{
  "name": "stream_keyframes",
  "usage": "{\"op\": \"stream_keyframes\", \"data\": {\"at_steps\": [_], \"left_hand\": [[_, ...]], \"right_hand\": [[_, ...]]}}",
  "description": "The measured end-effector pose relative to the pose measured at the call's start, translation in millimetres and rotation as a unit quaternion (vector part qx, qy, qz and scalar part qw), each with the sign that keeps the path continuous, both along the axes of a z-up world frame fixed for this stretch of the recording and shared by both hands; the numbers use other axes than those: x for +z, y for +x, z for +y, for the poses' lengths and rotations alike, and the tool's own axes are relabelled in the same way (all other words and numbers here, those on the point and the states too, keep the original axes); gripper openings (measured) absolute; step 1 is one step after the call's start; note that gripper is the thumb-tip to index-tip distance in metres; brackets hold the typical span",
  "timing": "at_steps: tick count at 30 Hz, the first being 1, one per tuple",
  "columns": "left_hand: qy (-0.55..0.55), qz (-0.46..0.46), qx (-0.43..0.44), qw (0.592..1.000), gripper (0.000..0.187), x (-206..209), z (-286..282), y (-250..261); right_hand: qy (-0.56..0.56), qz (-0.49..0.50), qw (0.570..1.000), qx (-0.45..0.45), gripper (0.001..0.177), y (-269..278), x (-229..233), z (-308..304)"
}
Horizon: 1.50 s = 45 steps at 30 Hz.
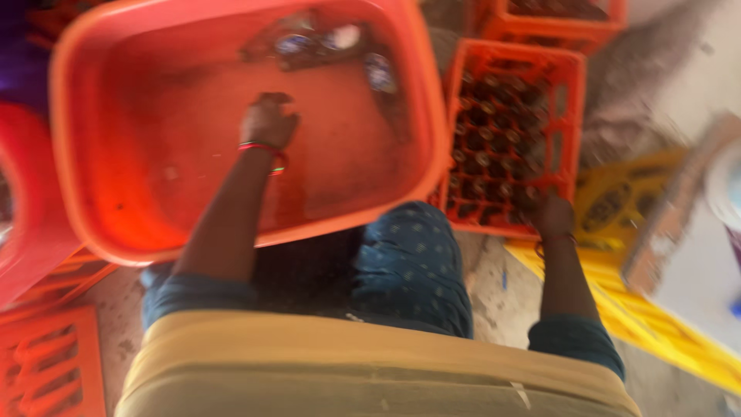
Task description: The person washes glass bottles by hand in a red tub filled with water, rinsing each bottle and placing it into an orange crate. The person repeats this process for multiple bottles.
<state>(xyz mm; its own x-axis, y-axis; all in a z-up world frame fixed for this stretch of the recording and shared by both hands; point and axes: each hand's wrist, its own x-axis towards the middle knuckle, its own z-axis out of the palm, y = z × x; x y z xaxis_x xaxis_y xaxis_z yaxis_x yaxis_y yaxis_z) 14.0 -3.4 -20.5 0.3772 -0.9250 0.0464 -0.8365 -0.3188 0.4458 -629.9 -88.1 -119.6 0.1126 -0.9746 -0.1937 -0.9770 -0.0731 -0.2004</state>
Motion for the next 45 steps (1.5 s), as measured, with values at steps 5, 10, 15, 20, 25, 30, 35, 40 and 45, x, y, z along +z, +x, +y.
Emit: {"op": "stream_keyframes", "data": {"at_steps": [5, 10, 15, 20, 25, 30, 35, 40, 45], "left_hand": [[0.098, -0.108, -0.083, 0.986, 0.048, -42, -46, -30], [0.022, -0.196, -0.33, 0.923, 0.059, -41, -86, -115], [0.083, -0.282, -0.449, 0.844, 0.037, -36, -102, -159], [0.029, -0.282, -0.475, 0.833, 0.032, -32, -98, -161], [-0.007, -0.208, -0.468, 0.859, 0.035, -36, -84, -159], [-0.134, -0.135, -0.35, 0.917, 0.024, -8, -86, -153], [-0.085, 0.136, -0.166, 0.973, 0.049, 60, -72, -125], [-0.184, 0.262, -0.025, 0.947, 0.054, 113, -31, -75], [-0.306, 0.495, 0.068, 0.81, 0.045, 123, 27, -21]], "right_hand": [[0.229, 0.229, 0.946, 0.001, 0.073, 20, -4, -18], [0.318, 0.204, 0.922, -0.088, 0.077, 49, -6, -33], [0.345, 0.195, 0.913, -0.098, 0.06, 56, -10, -32], [0.315, 0.17, 0.928, -0.104, 0.047, 57, -8, -37], [0.193, 0.099, 0.968, -0.126, 0.042, 37, 17, -30], [-0.019, -0.053, 0.991, -0.123, 0.048, 55, 82, -21], [-0.095, -0.272, 0.958, -0.013, 0.04, 146, 178, -17], [0.049, -0.519, 0.853, 0.006, 0.04, 274, 228, 0], [0.211, -0.502, 0.838, -0.048, 0.056, 380, 242, 25]]}}
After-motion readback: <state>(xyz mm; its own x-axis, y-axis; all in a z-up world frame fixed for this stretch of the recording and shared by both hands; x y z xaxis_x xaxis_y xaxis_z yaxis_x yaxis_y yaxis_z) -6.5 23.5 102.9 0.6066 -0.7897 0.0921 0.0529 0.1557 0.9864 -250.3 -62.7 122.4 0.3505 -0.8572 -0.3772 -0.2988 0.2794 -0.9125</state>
